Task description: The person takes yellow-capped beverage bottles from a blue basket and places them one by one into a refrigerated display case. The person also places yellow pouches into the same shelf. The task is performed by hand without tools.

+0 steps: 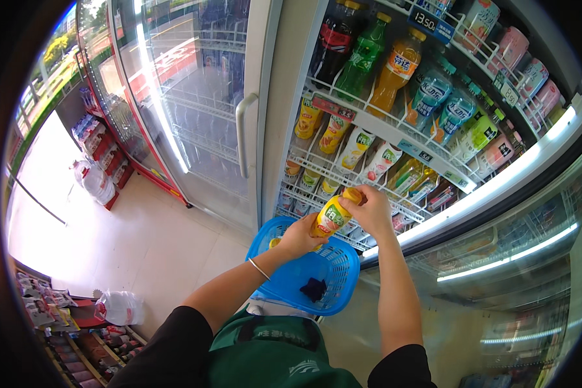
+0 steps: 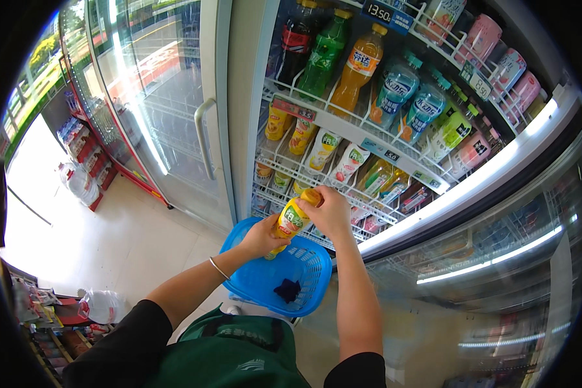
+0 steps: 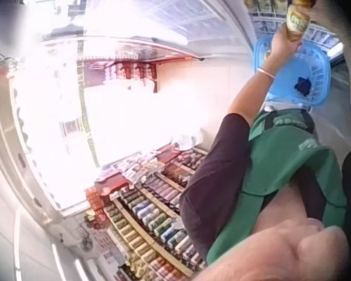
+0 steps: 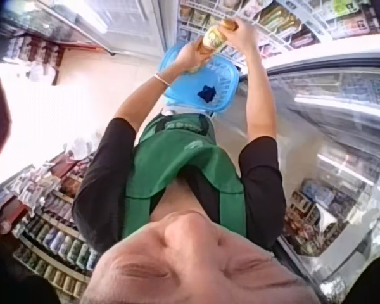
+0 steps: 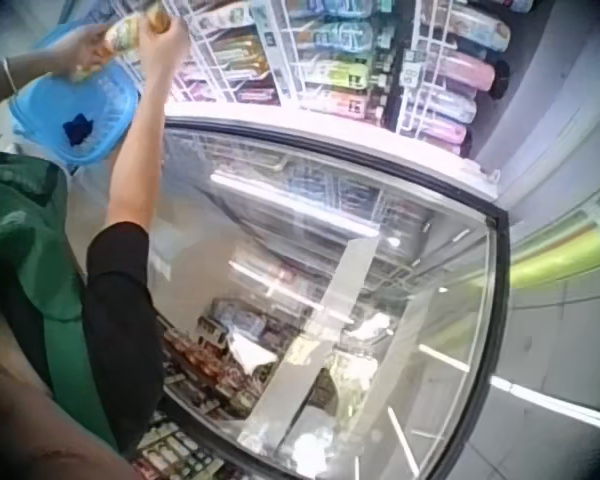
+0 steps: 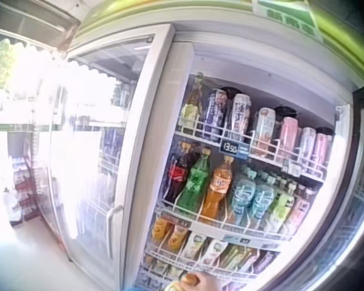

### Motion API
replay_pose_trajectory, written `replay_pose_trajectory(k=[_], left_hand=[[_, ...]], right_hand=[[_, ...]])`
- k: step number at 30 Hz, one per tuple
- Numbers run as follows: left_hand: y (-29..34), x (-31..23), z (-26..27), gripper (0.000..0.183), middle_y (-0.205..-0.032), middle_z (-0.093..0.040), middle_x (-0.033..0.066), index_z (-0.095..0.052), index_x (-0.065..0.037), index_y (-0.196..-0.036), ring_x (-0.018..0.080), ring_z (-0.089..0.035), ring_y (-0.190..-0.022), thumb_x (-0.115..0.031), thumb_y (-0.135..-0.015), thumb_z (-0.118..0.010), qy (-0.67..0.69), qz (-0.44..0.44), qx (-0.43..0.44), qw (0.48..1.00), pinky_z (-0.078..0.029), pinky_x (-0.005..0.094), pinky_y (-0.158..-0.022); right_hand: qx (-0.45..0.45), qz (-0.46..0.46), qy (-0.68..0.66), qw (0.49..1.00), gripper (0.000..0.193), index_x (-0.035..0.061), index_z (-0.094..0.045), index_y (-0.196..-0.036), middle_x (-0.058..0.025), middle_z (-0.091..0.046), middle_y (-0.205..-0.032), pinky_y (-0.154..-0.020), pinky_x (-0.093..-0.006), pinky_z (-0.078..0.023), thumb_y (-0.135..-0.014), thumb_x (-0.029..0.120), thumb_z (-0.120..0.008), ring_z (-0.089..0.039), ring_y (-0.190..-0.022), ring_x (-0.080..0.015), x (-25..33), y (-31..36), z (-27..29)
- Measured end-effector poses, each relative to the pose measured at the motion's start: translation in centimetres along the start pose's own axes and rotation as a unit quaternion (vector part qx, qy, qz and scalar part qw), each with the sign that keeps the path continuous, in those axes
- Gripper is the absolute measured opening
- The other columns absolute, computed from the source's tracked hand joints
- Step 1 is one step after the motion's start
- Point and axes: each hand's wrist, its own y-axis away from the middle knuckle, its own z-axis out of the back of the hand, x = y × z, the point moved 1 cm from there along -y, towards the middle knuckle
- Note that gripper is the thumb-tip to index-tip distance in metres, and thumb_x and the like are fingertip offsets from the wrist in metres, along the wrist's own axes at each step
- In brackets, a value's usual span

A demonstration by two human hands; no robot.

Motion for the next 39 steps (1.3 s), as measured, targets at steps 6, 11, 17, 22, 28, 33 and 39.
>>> replay_pose_trajectory(k=[6,11,17,22,28,33,39], left_hand=[[-3.3,-2.8,4.1,0.055,-0.106,-0.063,0.0158,-0.055,-0.005,-0.113,0.0362,-0.061,-0.098,-0.026,-0.068,-0.081,-0.046,-0.018,-0.117,0.992,-0.05,0.0428,-0.083],[-9.3,-3.8,7.1,0.05,-0.103,-0.067,0.017,-0.055,-0.004,-0.114,0.0368,-0.062,-0.099,-0.018,-0.072,-0.079,-0.005,-0.103,-0.219,0.97,-0.05,0.0416,-0.083],[-16.9,-1.9,5.8,0.058,-0.109,-0.065,0.0197,-0.053,-0.004,-0.12,0.0388,-0.06,-0.104,-0.021,-0.071,-0.079,0.014,-0.105,-0.235,0.966,-0.049,0.0438,-0.085],[-18.9,0.8,6.4,0.06,-0.109,-0.064,0.0217,-0.046,-0.006,-0.126,0.0408,-0.059,-0.103,-0.02,-0.075,-0.074,-0.039,-0.087,-0.255,0.962,-0.049,0.0473,-0.083],[-19.7,-0.5,5.6,0.05,-0.102,-0.065,0.0211,-0.051,-0.006,-0.118,0.0381,-0.063,-0.096,-0.022,-0.077,-0.073,-0.057,-0.047,-0.23,0.971,-0.05,0.0465,-0.08],[-20.7,1.2,5.3,0.055,-0.101,-0.064,0.0175,-0.054,-0.002,-0.112,0.0371,-0.058,-0.101,-0.022,-0.068,-0.08,-0.175,-0.099,-0.293,0.935,-0.047,0.0461,-0.086],[-22.0,2.5,4.5,0.058,-0.107,-0.061,0.0156,-0.057,-0.005,-0.112,0.0351,-0.054,-0.107,-0.026,-0.064,-0.083,-0.215,-0.077,-0.317,0.92,-0.047,0.0479,-0.085]], right_hand=[[-0.078,0.156,0.006,0.985,0.05,0.0019,-0.059,-0.114,-0.0116,-0.066,-0.106,-0.081,-0.0335,-0.053,-0.078,0.031,-0.078,-0.066,-0.096,-0.0227,5.3,-1.3,-0.3],[-0.079,0.18,-0.266,0.944,0.054,0.004,-0.043,-0.136,-0.0162,-0.057,-0.118,-0.092,-0.0387,-0.047,-0.092,0.026,-0.064,-0.058,-0.112,-0.0296,1.7,-6.0,-2.3],[-0.082,0.097,-0.151,0.98,0.042,0.0009,-0.047,-0.133,-0.0164,-0.052,-0.131,-0.094,-0.0358,-0.046,-0.096,0.02,-0.053,-0.054,-0.118,-0.0285,-6.8,-9.9,-7.7],[-0.102,0.087,-0.106,0.985,0.042,0.0008,-0.048,-0.132,-0.0189,-0.053,-0.129,-0.091,-0.0362,-0.047,-0.094,0.019,-0.054,-0.055,-0.115,-0.0332,-7.8,-11.0,-11.0],[-0.116,0.051,-0.025,0.992,0.042,0.0034,-0.053,-0.127,-0.018,-0.059,-0.122,-0.093,-0.0424,-0.046,-0.09,0.024,-0.058,-0.056,-0.112,-0.037,-10.3,-11.0,-11.6],[-0.108,0.017,0.07,0.992,0.039,0.0058,-0.056,-0.122,-0.0155,-0.062,-0.118,-0.092,-0.0439,-0.046,-0.088,0.024,-0.059,-0.057,-0.11,-0.0356,-10.5,-10.5,-12.4],[-0.096,0.03,0.101,0.99,0.038,0.0045,-0.056,-0.12,-0.0138,-0.064,-0.115,-0.089,-0.0452,-0.047,-0.086,0.021,-0.059,-0.059,-0.103,-0.0351,-10.2,-10.5,-12.1]])
